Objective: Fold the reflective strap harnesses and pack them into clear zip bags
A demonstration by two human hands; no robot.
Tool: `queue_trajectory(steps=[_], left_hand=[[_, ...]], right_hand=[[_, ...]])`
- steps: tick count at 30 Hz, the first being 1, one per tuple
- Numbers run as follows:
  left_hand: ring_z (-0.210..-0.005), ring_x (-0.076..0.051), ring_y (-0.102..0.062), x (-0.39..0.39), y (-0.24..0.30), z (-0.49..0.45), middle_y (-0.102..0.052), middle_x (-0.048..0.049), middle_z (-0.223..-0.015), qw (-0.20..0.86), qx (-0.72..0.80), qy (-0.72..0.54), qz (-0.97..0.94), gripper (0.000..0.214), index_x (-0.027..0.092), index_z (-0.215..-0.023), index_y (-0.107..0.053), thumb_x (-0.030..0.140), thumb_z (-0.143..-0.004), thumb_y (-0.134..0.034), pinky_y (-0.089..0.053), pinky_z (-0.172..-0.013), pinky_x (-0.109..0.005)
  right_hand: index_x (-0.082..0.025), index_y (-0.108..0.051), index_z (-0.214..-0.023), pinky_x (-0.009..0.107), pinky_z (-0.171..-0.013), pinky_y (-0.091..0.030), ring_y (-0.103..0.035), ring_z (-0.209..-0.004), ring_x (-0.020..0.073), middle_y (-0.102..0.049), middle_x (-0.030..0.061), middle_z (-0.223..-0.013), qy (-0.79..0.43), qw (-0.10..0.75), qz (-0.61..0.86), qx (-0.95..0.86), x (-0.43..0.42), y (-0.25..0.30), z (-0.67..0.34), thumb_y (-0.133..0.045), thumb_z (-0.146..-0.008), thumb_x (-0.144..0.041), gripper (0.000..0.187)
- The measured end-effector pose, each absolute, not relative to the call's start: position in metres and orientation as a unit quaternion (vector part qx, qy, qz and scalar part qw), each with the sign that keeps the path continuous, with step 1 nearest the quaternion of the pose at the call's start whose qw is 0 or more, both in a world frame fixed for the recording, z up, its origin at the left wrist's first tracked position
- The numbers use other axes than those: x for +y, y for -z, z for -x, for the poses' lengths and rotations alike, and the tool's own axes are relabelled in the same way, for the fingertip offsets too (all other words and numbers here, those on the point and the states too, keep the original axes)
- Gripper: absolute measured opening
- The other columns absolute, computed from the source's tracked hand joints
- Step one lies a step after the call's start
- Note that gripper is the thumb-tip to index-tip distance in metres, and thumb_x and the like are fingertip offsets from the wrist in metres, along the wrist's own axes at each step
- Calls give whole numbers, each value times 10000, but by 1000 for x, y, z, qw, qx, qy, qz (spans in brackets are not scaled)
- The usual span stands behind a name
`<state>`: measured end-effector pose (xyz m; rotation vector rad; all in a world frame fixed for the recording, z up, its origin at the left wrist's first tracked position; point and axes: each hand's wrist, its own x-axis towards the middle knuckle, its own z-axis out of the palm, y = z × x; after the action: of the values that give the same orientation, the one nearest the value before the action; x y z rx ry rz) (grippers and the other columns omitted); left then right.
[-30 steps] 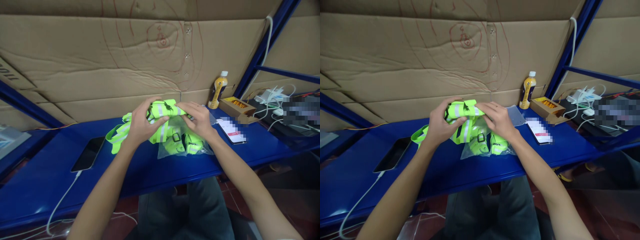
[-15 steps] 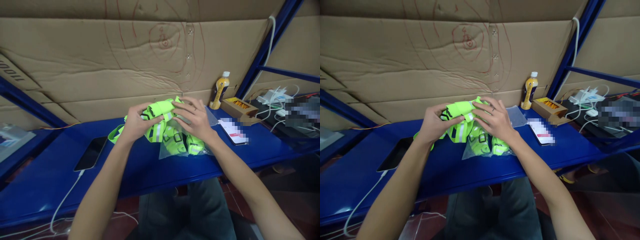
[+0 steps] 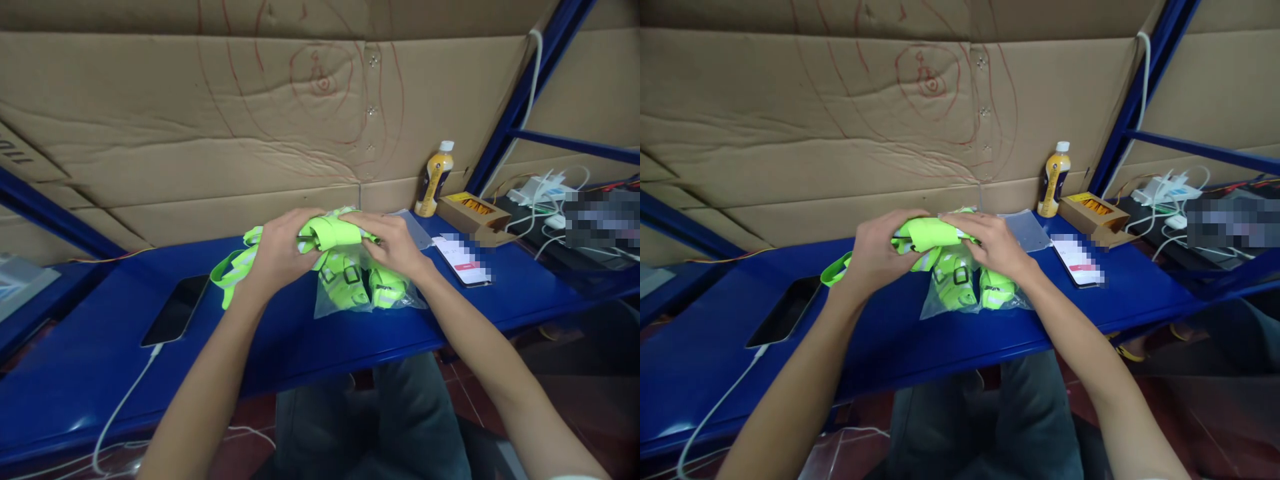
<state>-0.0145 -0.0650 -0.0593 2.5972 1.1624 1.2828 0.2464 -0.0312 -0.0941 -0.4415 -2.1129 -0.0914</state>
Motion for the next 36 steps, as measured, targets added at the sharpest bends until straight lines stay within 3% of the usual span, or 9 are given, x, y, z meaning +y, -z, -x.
queue_trajectory(steps=[3, 6, 11, 14, 18, 24, 27, 31, 36], left_hand=[[-1071, -308, -740, -65, 56, 20, -806, -102, -1190, 164, 387, -398, -816, 635, 172, -1318, -756, 486, -785, -900, -559, -945, -376], [-936, -269, -735, -67, 56, 16, -797, -98, -1035, 368, 351, -453, -733, 529, 151, -1118, -810, 591, -829, -861, -572, -812, -338], [-730, -183, -680, -69, 56, 5, -760, -62, -849, 516, 346, -500, -603, 472, 131, -956, -819, 417, -645, -1031, -563, -698, -293], [-808, -194, -710, -70, 51, 14, -796, -67, -962, 481, 348, -500, -630, 535, 153, -1056, -846, 356, -608, -1054, -588, -757, -297], [-890, -224, -733, -71, 45, 31, -823, -67, -1047, 305, 386, -462, -738, 468, 184, -1084, -864, 387, -693, -1021, -571, -788, -299], [-1066, -254, -771, -71, 53, 18, -829, -79, -1144, 83, 307, -421, -849, 204, 241, -1134, -853, 347, -972, -788, -571, -981, -363], [-1280, -291, -718, -70, 57, 11, -785, -105, -1330, 41, 301, -424, -853, 296, 253, -1232, -815, 397, -975, -779, -523, -1143, -428], [-1376, -341, -663, -67, 59, 10, -718, -135, -1475, 87, 352, -408, -838, 638, 227, -1406, -724, 584, -890, -839, -481, -1197, -469], [-1095, -302, -740, -65, 65, 4, -817, -110, -1163, 298, 380, -428, -764, 542, 158, -1166, -805, 643, -926, -780, -566, -989, -385]], right_hand=[[-211, -674, -1501, 480, -1111, -593, -711, -1335, 275, -717, 135, -1491, 126, 489, 177, -845, -29, 99, -244, -475, -989, -10, 586], [-287, -657, -1528, 513, -1107, -586, -671, -1352, 289, -689, 126, -1523, 185, 526, 161, -815, -29, 100, -238, -455, -993, 12, 645], [-284, -620, -1543, 578, -1180, -523, -594, -1433, 339, -592, 142, -1596, 83, 514, 147, -841, -38, 91, -231, -592, -969, -151, 589], [-256, -481, -1646, 562, -1252, -466, -544, -1512, 349, -535, 153, -1652, -35, 487, 155, -859, -43, 87, -232, -694, -971, -337, 713], [-252, -371, -1704, 513, -1232, -495, -596, -1477, 336, -569, 146, -1647, -126, 462, 187, -858, -40, 89, -233, -793, -955, -509, 897], [-218, -690, -1448, 501, -1138, -561, -755, -1260, 298, -787, 112, -1369, -73, 437, 200, -874, -27, 96, -236, -691, -1001, -260, 448], [-225, -701, -1443, 583, -1248, -469, -762, -1240, 281, -801, 95, -1343, 8, 451, 189, -873, -25, 98, -240, -613, -981, -148, 477], [-276, -681, -1481, 671, -1354, -316, -727, -1310, 269, -775, 58, -1404, 76, 442, 204, -870, -28, 96, -242, -576, -988, -111, 531], [-371, -696, -1446, 770, -1362, -231, -673, -1415, 287, -755, 13, -1443, 147, 458, 195, -854, -31, 102, -234, -523, -1068, -104, 495]])
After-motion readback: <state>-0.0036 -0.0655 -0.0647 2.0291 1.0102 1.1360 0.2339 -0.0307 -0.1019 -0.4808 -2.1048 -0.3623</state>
